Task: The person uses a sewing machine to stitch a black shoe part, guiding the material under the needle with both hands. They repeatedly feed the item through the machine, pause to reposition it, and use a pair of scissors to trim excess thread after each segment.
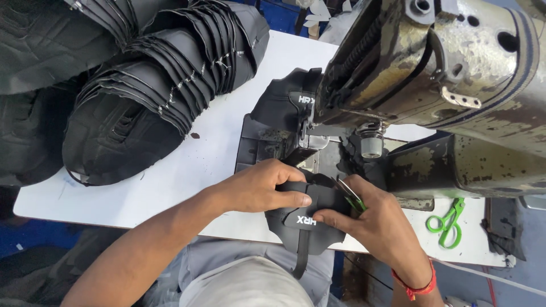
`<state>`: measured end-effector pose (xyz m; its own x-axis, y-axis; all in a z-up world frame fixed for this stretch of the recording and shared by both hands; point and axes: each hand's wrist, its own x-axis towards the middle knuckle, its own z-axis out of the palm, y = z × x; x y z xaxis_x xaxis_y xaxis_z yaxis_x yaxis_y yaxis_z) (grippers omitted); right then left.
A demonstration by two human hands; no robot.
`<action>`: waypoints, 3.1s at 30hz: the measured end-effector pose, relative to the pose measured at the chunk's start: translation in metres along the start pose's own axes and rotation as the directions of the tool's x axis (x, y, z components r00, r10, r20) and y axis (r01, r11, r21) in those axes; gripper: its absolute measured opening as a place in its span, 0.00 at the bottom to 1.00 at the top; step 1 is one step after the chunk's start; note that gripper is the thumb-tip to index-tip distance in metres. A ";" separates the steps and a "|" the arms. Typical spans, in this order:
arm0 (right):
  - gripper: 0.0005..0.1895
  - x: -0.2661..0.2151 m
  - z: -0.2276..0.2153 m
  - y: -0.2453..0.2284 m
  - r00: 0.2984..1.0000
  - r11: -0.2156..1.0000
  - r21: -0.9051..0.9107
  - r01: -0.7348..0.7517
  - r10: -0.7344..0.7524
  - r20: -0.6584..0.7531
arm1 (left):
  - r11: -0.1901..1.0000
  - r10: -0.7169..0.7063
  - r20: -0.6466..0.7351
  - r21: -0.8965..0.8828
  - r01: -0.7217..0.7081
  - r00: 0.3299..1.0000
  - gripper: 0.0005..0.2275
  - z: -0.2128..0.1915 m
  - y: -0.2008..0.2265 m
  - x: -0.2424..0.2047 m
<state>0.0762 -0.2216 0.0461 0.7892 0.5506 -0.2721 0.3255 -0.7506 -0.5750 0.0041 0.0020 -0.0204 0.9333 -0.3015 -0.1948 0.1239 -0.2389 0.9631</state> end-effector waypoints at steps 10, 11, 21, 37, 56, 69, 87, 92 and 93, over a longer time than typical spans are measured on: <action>0.33 0.001 -0.014 -0.004 0.989 0.997 -0.007 0.080 -0.079 0.124 | 0.997 -0.080 -0.080 0.010 0.081 0.994 0.14 0.000 0.020 -0.022; 0.33 0.003 -0.015 -0.007 0.988 0.996 -0.007 0.085 -0.084 0.127 | 0.997 -0.081 -0.085 0.010 0.082 0.993 0.14 -0.001 0.016 -0.021; 0.31 0.040 0.002 -0.002 0.985 0.982 -0.085 0.167 -0.169 -0.015 | 0.993 -0.115 -0.103 0.005 0.116 0.988 0.15 -0.027 -0.005 0.008; 0.32 0.089 0.003 0.010 0.987 0.961 0.224 0.161 -0.160 -0.020 | 0.953 -0.178 -0.043 -0.258 0.161 0.983 0.12 -0.066 -0.027 0.049; 0.25 0.100 -0.009 -0.025 0.941 0.946 -0.089 -0.310 0.319 0.115 | 0.952 -0.188 -0.042 -0.253 0.171 0.981 0.15 -0.075 -0.026 0.056; 0.21 0.106 -0.004 -0.001 0.992 0.956 0.272 0.111 -0.121 0.022 | 0.966 -0.177 0.074 -0.180 0.188 0.981 0.22 -0.097 -0.016 0.065; 0.21 0.103 0.009 0.007 0.866 0.889 -0.032 0.457 -0.452 -0.213 | 0.953 -0.174 -0.581 0.103 0.284 0.795 0.22 -0.065 0.023 0.006; 0.28 0.106 0.013 0.011 0.731 0.781 -0.226 0.582 -0.624 -0.276 | 0.926 -0.368 -0.380 -0.228 0.300 0.848 0.27 -0.033 0.040 0.001; 0.24 0.105 0.014 0.012 0.785 0.823 -0.179 0.540 -0.569 -0.246 | 0.941 -0.327 -0.403 -0.223 0.255 0.855 0.26 -0.027 0.037 0.006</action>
<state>0.1559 -0.1681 0.0000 0.5625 0.7691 0.3035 0.7869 -0.3854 -0.4820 0.0234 0.0159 0.0185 0.8930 0.1925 -0.4069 0.4297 -0.0957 0.8979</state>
